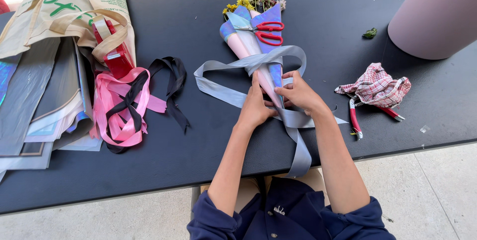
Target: The person wraps flowers in decorative paper, folding the sheets around the stems and securing the bouquet with a grey ribbon tied into a bow.
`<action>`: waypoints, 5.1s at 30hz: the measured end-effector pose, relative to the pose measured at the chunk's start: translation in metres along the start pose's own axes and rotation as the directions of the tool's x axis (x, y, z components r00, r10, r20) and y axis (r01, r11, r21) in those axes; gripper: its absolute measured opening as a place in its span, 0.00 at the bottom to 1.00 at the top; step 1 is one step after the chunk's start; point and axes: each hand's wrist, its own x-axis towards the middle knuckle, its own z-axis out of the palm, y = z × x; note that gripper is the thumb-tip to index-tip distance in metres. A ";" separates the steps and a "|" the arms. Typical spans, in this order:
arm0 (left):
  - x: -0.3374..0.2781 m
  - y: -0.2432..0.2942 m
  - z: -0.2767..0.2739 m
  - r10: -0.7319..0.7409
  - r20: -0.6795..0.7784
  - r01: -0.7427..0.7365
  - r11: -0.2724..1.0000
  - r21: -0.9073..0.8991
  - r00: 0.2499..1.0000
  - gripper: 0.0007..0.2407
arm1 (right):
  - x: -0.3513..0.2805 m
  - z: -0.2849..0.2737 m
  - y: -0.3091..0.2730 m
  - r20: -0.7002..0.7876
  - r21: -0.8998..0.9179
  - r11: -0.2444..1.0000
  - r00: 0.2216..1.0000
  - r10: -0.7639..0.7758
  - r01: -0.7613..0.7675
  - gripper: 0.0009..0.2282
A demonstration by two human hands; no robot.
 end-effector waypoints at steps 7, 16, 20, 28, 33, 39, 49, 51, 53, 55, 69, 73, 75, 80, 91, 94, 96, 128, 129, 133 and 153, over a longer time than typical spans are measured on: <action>0.021 -0.039 0.009 -0.063 -0.012 0.063 0.998 0.020 0.998 0.41 | 0.003 0.001 -0.001 -0.007 0.042 0.999 1.000 0.014 -0.014 0.27; 0.030 -0.047 0.000 -0.137 -0.015 0.135 0.988 -0.074 0.990 0.40 | -0.034 0.002 -0.028 0.113 0.144 0.989 0.992 -0.062 0.045 0.34; 0.043 -0.065 0.002 -0.140 -0.029 0.135 0.980 -0.143 0.990 0.37 | -0.047 -0.004 -0.031 0.252 -0.084 0.988 0.962 -0.102 0.127 0.51; 0.057 -0.089 -0.003 -0.192 -0.003 0.188 0.963 -0.195 0.981 0.33 | -0.034 -0.011 -0.016 0.221 -0.190 0.966 0.966 -0.134 0.177 0.48; 0.070 -0.105 -0.007 -0.256 -0.023 0.248 0.952 -0.177 0.966 0.29 | 0.002 -0.019 0.029 0.049 -0.392 0.897 0.978 -0.201 0.204 0.36; 0.058 -0.090 -0.016 -0.239 -0.067 0.207 0.926 -0.315 0.969 0.28 | -0.029 -0.011 -0.008 0.031 -0.482 0.792 0.911 -0.410 0.373 0.33; 0.049 -0.093 -0.066 -0.284 -0.077 0.273 0.953 -0.131 0.956 0.20 | -0.007 -0.042 0.008 -0.172 -0.708 0.636 0.798 -0.578 0.308 0.29; 0.048 -0.094 -0.079 -0.214 -0.097 0.211 0.977 -0.038 0.972 0.17 | 0.008 -0.055 0.013 -0.216 -0.729 0.641 0.808 -0.548 0.239 0.21; 0.039 -0.078 -0.092 -0.213 -0.164 0.224 0.973 0.055 0.963 0.15 | 0.025 -0.064 0.022 -0.255 -0.721 0.653 0.788 -0.560 0.231 0.17; 0.032 -0.068 -0.103 -0.202 -0.232 0.239 0.960 0.146 0.951 0.12 | 0.048 -0.079 0.033 -0.294 -0.713 0.665 0.765 -0.573 0.224 0.13; 0.041 -0.043 -0.058 0.169 -0.152 -0.056 0.826 0.561 0.974 0.05 | 0.020 -0.019 -0.038 0.186 -0.437 0.785 0.898 -0.398 0.439 0.14; 0.060 -0.048 -0.061 0.184 -0.095 -0.081 0.762 0.642 0.978 0.09 | 0.049 -0.033 -0.033 0.103 -0.508 0.743 0.887 -0.450 0.436 0.11; 0.073 -0.061 -0.062 0.187 -0.108 -0.061 0.720 0.691 0.976 0.10 | 0.063 -0.039 -0.031 0.042 -0.575 0.724 0.897 -0.440 0.381 0.10; 0.094 -0.066 -0.060 0.281 -0.175 -0.066 0.677 0.733 0.944 0.12 | 0.079 -0.033 -0.022 0.056 -0.508 0.787 0.926 -0.374 0.349 0.20; 0.126 -0.077 -0.070 0.338 -0.084 -0.123 0.548 0.827 0.937 0.20 | 0.091 -0.031 -0.035 0.216 -0.537 0.667 0.849 -0.483 0.516 0.31; 0.143 -0.099 -0.066 0.400 -0.120 -0.142 0.566 0.812 0.909 0.15 | 0.096 -0.025 -0.035 0.212 -0.627 0.554 0.804 -0.555 0.548 0.29; 0.153 -0.112 -0.066 0.514 -0.150 -0.175 0.529 0.830 0.844 0.08 | 0.098 -0.020 -0.032 0.211 -0.754 0.405 0.774 -0.597 0.517 0.30; 0.118 -0.109 -0.117 0.288 -0.456 0.010 0.837 0.547 0.842 0.20 | 0.135 -0.071 0.026 -0.252 -0.862 0.477 0.672 -0.696 0.172 0.11; 0.120 -0.112 -0.116 0.317 -0.457 0.051 0.775 0.629 0.831 0.19 | 0.132 -0.067 0.024 -0.237 -0.879 0.440 0.629 -0.740 0.186 0.14; 0.125 -0.107 -0.103 0.338 -0.417 0.016 0.760 0.650 0.844 0.20 | 0.123 -0.032 -0.005 0.005 -0.688 0.504 0.698 -0.716 0.522 0.15; 0.131 -0.124 -0.111 0.322 -0.507 0.169 0.690 0.704 0.800 0.13 | 0.147 -0.036 0.025 -0.048 -0.895 0.359 0.741 -0.670 0.266 0.11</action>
